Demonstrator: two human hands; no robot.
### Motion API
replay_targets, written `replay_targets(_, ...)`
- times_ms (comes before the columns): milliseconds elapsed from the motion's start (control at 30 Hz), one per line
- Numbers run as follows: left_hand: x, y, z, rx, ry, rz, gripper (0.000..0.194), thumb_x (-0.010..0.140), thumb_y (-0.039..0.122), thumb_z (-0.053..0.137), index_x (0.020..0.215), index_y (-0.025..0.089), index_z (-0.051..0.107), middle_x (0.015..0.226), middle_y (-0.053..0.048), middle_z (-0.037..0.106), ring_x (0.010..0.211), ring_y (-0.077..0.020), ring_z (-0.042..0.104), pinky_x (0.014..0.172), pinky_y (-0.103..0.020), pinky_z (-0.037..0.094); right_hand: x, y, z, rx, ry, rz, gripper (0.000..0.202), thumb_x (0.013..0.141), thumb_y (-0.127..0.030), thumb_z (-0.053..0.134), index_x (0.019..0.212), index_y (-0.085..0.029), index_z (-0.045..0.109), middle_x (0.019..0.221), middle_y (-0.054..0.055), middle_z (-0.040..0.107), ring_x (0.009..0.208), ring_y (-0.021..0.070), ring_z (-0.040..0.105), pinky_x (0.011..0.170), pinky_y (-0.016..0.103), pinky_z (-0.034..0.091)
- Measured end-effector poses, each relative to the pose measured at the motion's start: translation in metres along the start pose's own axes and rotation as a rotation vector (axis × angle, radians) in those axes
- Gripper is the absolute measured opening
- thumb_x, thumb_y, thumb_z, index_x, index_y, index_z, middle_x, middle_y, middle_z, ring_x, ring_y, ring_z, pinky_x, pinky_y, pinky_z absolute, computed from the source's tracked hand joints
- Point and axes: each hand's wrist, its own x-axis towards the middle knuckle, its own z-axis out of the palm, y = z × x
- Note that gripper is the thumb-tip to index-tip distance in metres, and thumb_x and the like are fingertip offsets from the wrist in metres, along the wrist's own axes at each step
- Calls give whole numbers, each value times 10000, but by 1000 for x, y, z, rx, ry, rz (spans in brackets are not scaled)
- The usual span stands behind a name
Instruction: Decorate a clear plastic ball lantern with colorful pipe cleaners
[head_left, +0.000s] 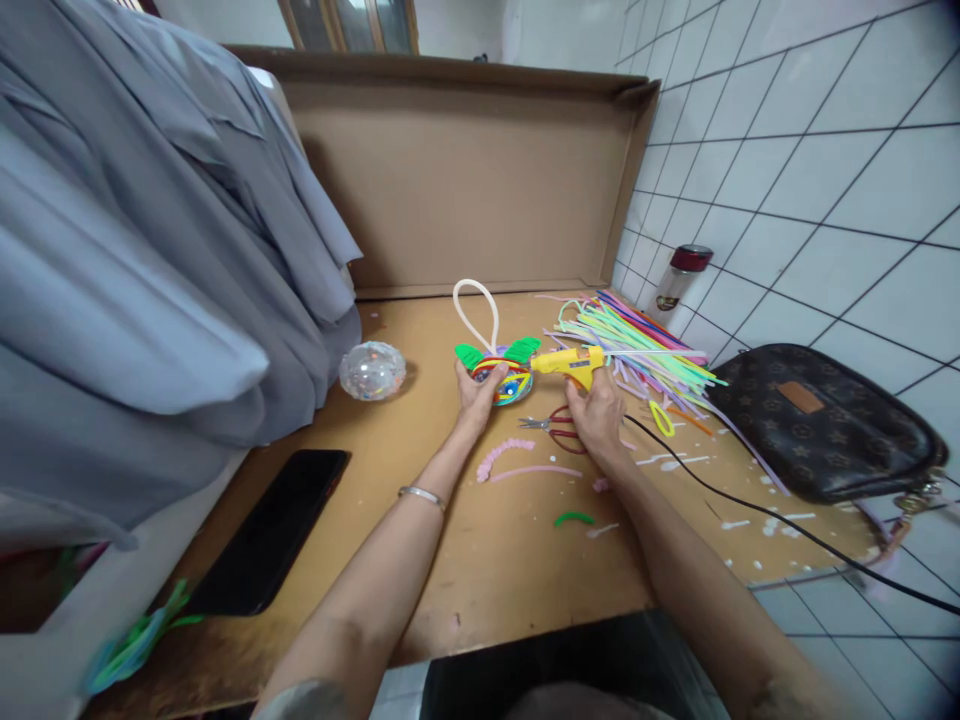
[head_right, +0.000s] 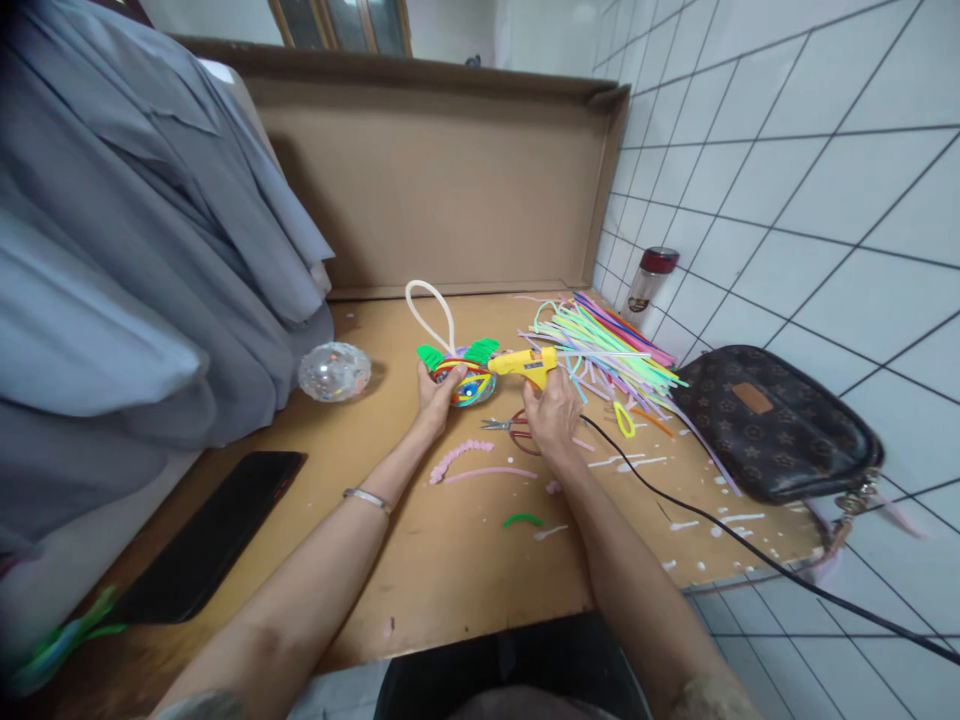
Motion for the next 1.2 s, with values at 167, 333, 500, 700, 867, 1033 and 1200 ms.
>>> replay_targets(167, 1, -1, 0, 5, 5, 7, 665, 610, 498, 821, 1091, 215, 460, 979, -26, 632, 845, -166, 650, 795, -303, 535, 0, 0, 1, 13, -4, -7, 255, 848, -331, 488, 1028, -165, 560, 975, 126, 636, 913, 273, 585, 762, 341, 431)
replay_targets(333, 2, -3, -1, -18, -9, -1, 682, 617, 486, 824, 1127, 219, 457, 995, -29, 631, 851, -165, 653, 804, -303, 543, -1, 0, -1, 7, -15, -14, 280, 852, -315, 480, 1065, -152, 558, 995, 134, 635, 934, 281, 587, 792, 359, 437)
replay_targets(500, 3, -6, -2, 1, -7, 20, 661, 629, 486, 819, 1121, 219, 467, 996, -30, 633, 854, -165, 657, 814, -306, 544, -1, -1, -1, 9, -7, -17, 263, 851, -310, 479, 1055, -165, 559, 988, 124, 637, 928, 273, 587, 792, 357, 438)
replay_targets(700, 1, -3, -1, -26, -5, 9, 668, 613, 484, 829, 1106, 216, 466, 976, -23, 634, 831, -160, 655, 795, -298, 546, -1, -1, -5, -44, -15, 27, 241, 851, -318, 483, 1015, -160, 563, 984, 125, 635, 921, 277, 586, 755, 346, 430)
replay_targets(867, 2, -6, -2, 0, -7, 18, 653, 635, 486, 817, 1121, 218, 473, 985, -29, 641, 839, -164, 660, 799, -304, 546, -1, -2, -4, -13, -4, 12, 242, 857, -330, 483, 1018, -167, 562, 978, 125, 633, 922, 275, 583, 777, 352, 433)
replay_targets(1033, 4, -10, -4, 7, -15, 22, 672, 648, 483, 809, 1164, 229, 463, 1033, -36, 647, 876, -170, 667, 832, -312, 542, -2, -4, 1, 5, -5, 1, 283, 857, -324, 480, 1073, -162, 565, 1019, 131, 644, 950, 277, 591, 783, 348, 439)
replay_targets(1200, 4, -10, -3, 20, -16, 23, 666, 653, 476, 809, 1171, 227, 473, 1036, -40, 648, 880, -171, 666, 834, -315, 543, -2, -5, 1, -6, -21, 1, 317, 860, -320, 479, 1108, -142, 564, 1052, 147, 647, 967, 283, 597, 785, 348, 439)
